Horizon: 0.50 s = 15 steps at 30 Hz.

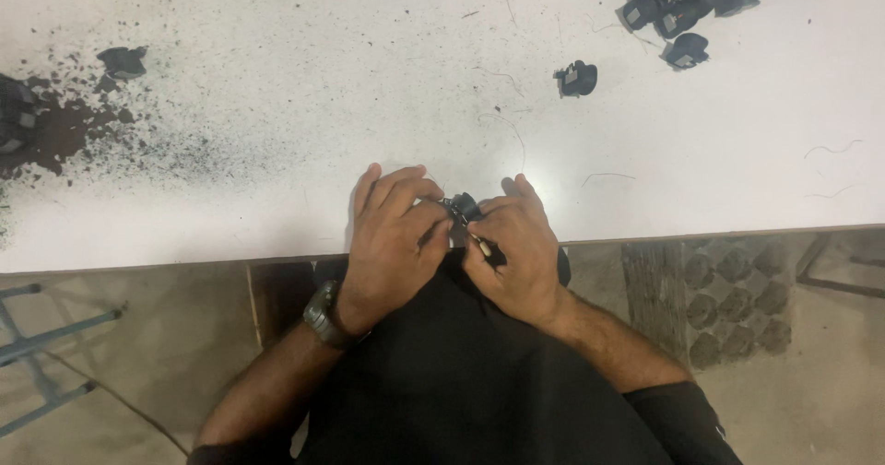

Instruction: The person sits at a white table and assembles small black plastic components by hand, pressing small inserts into black plastic housings one at a time and placing finished assemblies aside on the table. They occasionally reach into a pile of parts to pick the next piece.

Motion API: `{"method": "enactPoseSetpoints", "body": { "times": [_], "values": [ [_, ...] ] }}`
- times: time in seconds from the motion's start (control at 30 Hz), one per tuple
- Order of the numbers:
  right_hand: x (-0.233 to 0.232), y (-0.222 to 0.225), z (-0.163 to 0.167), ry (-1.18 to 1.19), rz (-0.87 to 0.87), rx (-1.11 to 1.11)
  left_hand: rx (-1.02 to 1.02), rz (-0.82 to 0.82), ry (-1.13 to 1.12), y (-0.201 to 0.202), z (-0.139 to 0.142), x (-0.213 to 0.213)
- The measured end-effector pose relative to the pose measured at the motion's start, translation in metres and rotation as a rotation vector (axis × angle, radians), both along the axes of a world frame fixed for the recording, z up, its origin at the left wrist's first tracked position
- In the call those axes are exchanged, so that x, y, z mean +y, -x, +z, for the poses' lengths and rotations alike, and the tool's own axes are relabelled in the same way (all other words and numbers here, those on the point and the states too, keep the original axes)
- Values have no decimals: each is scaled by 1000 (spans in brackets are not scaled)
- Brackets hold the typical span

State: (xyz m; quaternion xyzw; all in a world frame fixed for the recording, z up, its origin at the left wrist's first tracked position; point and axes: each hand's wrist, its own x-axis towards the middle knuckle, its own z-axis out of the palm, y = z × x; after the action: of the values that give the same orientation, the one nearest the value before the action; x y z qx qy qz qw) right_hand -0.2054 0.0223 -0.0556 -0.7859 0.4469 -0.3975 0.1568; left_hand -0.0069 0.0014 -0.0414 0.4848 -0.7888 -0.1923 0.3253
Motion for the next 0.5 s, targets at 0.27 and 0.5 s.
{"method": "enactPoseSetpoints", "body": {
  "times": [0.27, 0.5],
  "values": [
    [3, 2, -13, 200, 93, 41, 66, -34, 2, -4, 1, 0],
    [2, 0, -11, 196, 59, 77, 81, -50, 1, -5, 0, 0]
  ]
}}
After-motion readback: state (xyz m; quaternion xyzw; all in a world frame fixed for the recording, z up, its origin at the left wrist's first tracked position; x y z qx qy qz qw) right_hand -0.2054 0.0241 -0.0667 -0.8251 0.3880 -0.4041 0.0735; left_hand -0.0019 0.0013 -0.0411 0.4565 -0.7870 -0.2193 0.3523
